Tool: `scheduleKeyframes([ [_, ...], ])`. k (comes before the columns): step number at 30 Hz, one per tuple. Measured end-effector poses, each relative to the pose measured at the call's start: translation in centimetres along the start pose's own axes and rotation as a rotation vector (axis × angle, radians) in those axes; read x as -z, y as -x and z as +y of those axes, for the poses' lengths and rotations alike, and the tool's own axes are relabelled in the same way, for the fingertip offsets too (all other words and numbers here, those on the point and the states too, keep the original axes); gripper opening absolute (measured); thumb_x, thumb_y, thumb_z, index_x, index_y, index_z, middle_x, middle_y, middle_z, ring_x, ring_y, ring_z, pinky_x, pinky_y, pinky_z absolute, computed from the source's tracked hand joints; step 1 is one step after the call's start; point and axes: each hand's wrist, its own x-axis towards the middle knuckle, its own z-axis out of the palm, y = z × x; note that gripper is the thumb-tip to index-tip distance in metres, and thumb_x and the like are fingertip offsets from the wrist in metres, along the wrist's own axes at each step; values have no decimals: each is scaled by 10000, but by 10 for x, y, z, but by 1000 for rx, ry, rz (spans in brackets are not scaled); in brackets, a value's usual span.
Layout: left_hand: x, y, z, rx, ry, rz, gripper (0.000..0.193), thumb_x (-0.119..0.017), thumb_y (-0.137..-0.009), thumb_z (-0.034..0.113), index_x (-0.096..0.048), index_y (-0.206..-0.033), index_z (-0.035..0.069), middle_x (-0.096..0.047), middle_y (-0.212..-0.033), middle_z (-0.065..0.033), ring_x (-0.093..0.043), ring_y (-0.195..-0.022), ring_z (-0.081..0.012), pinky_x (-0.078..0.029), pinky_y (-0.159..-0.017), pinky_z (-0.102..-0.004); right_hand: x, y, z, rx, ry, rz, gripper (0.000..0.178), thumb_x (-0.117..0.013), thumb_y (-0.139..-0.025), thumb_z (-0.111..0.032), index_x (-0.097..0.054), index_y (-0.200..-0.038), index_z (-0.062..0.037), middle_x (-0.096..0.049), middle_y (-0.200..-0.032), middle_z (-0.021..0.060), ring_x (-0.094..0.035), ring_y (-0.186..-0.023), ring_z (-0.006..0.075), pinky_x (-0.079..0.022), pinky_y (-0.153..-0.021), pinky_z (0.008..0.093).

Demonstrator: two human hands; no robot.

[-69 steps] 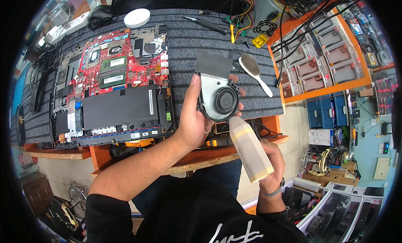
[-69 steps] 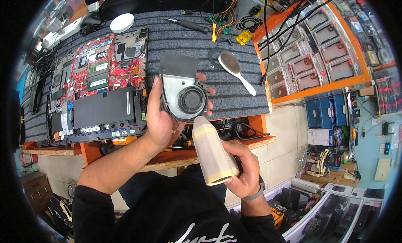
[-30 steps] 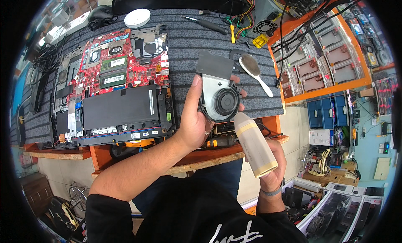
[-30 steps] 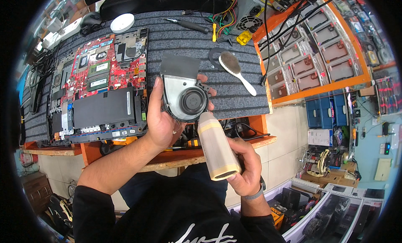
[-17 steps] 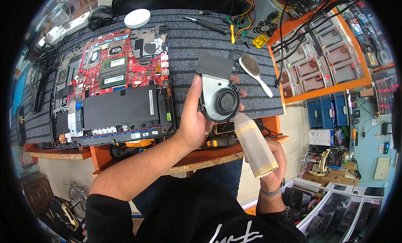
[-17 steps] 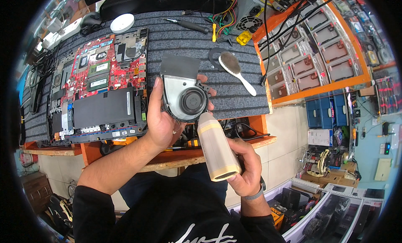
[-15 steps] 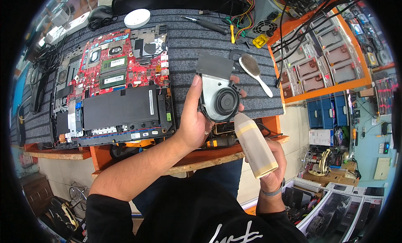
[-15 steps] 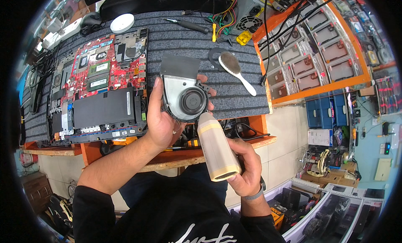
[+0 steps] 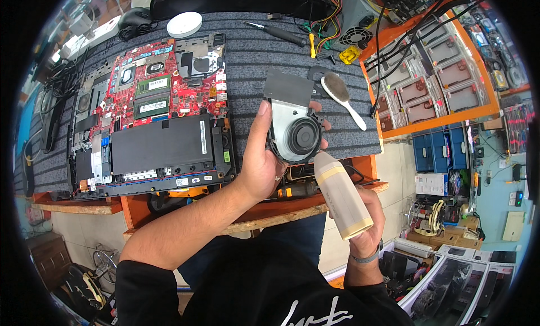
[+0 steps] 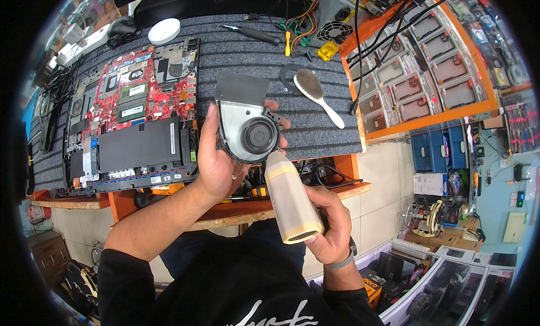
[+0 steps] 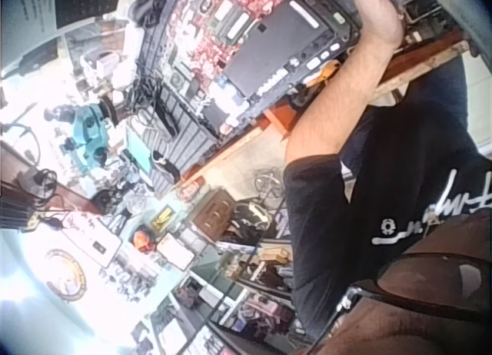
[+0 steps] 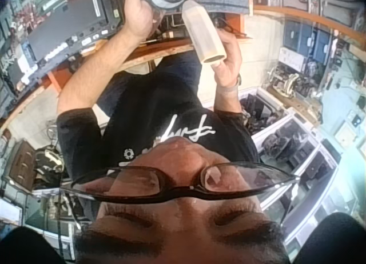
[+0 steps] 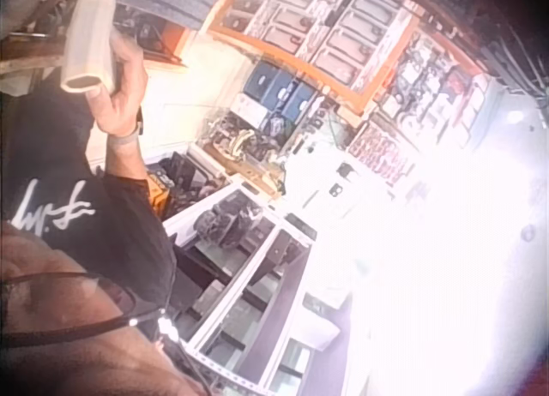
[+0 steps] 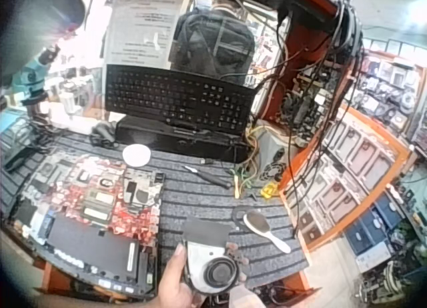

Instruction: The person removes the rotor from a laptop fan, applies oil to the motor shaft from a bottle, and wipes the housing before reassembling the unit.

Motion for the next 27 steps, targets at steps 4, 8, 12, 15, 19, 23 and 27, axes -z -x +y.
scheduleKeyframes([
  [4, 1, -1, -2, -7, -53, 22, 836, -118, -1008, 657, -488, -1358, -6, -642, -1153, -215, -694, -955, -254, -588, -825, -398, 0, 0, -1, -12, 1, 1, 721, -667, -891, -508, -525, -1271, 88, -641, -1135, 200, -663, -1023, 245, -508, -898, 338],
  [8, 2, -2, -3, -9, -48, 14, 825, -118, -1010, 655, -486, -1365, 6, -637, -1159, -213, -693, -957, -256, -591, -822, -401, 0, 0, 0, -1, 3, 5, 724, -670, -889, -514, -527, -1271, 85, -641, -1141, 200, -663, -1028, 246, -510, -902, 342],
  [12, 2, -1, -2, -11, -38, 7, 801, -121, -1016, 641, -483, -1371, 22, -629, -1173, -209, -692, -956, -261, -591, -823, -405, 0, -1, -2, -5, 5, 5, 726, -673, -888, -516, -528, -1271, 83, -641, -1146, 202, -663, -1030, 247, -510, -904, 341],
  [15, 1, -1, -2, -23, -43, 19, 782, -122, -1022, 628, -481, -1374, 29, -625, -1183, -201, -691, -954, -264, -589, -830, -410, 1, -1, -1, -5, 7, 4, 725, -674, -888, -515, -528, -1271, 83, -640, -1147, 203, -662, -1031, 247, -509, -904, 340],
  [19, 0, -2, -2, -30, -47, 21, 771, -120, -1026, 617, -479, -1375, 31, -624, -1190, -190, -690, -951, -265, -586, -839, -416, 1, -1, -1, 4, 11, 2, 722, -675, -888, -510, -527, -1273, 82, -640, -1140, 201, -662, -1023, 245, -509, -898, 339],
  [23, 1, -1, -2, -14, -40, 14, 781, -113, -1024, 621, -481, -1371, 26, -626, -1186, -197, -691, -952, -264, -587, -838, -415, 0, -2, -2, 7, -5, -2, 720, -676, -888, -506, -528, -1274, 83, -641, -1125, 197, -663, -1008, 243, -510, -887, 337],
  [27, 1, -1, -1, 1, -38, 26, 795, -110, -1019, 631, -483, -1368, 22, -628, -1179, -205, -693, -954, -260, -591, -829, -407, 0, -2, -1, 15, 1, -4, 718, -677, -889, -501, -530, -1270, 89, -643, -1111, 196, -664, -999, 240, -510, -880, 333],
])
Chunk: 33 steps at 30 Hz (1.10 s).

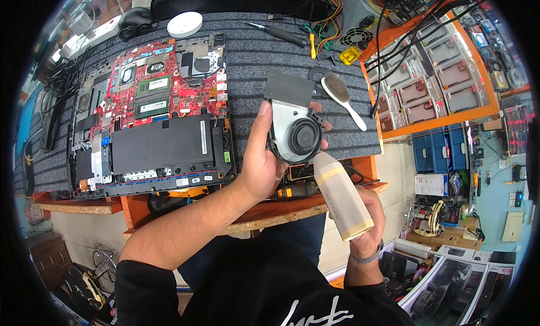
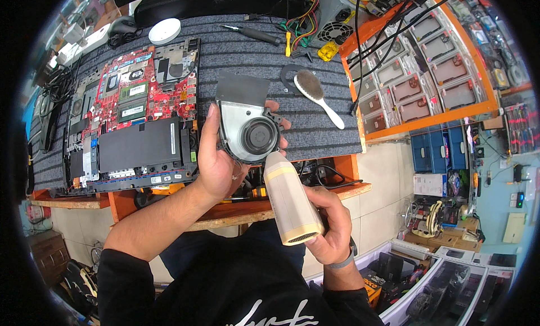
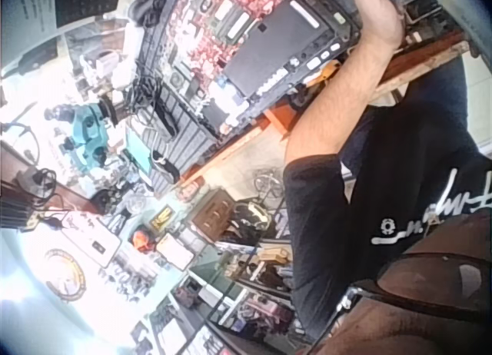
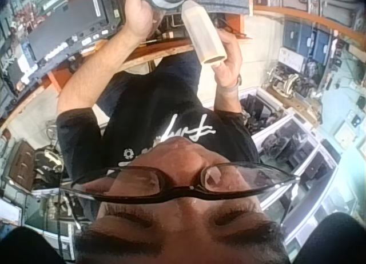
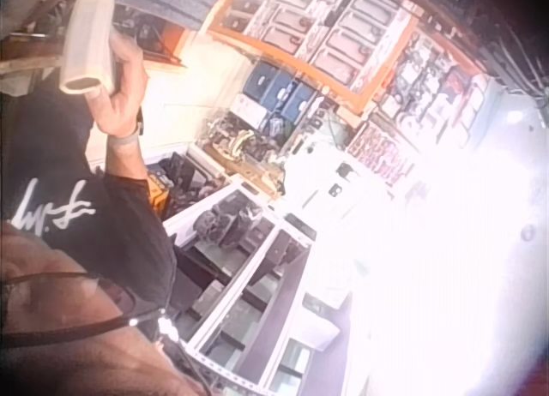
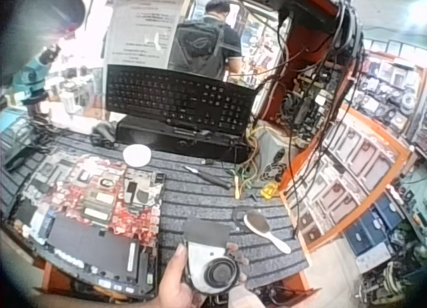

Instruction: The person removes the rotor from a laptop fan, applies oil to the motor shaft from a bottle, and wipes the housing before reassembling the unit.

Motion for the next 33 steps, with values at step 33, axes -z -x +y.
scheduleKeyframes([
  [33, -2, -1, -1, 3, -17, 25, 852, -116, -1003, 666, -489, -1354, -15, -646, -1154, -216, -695, -950, -246, -588, -833, -391, -6, 1, -2, -101, 31, 117, 858, -737, -760, -675, -539, -1185, 44, -643, -1018, 167, -676, -817, 181, -555, -700, 298],
])
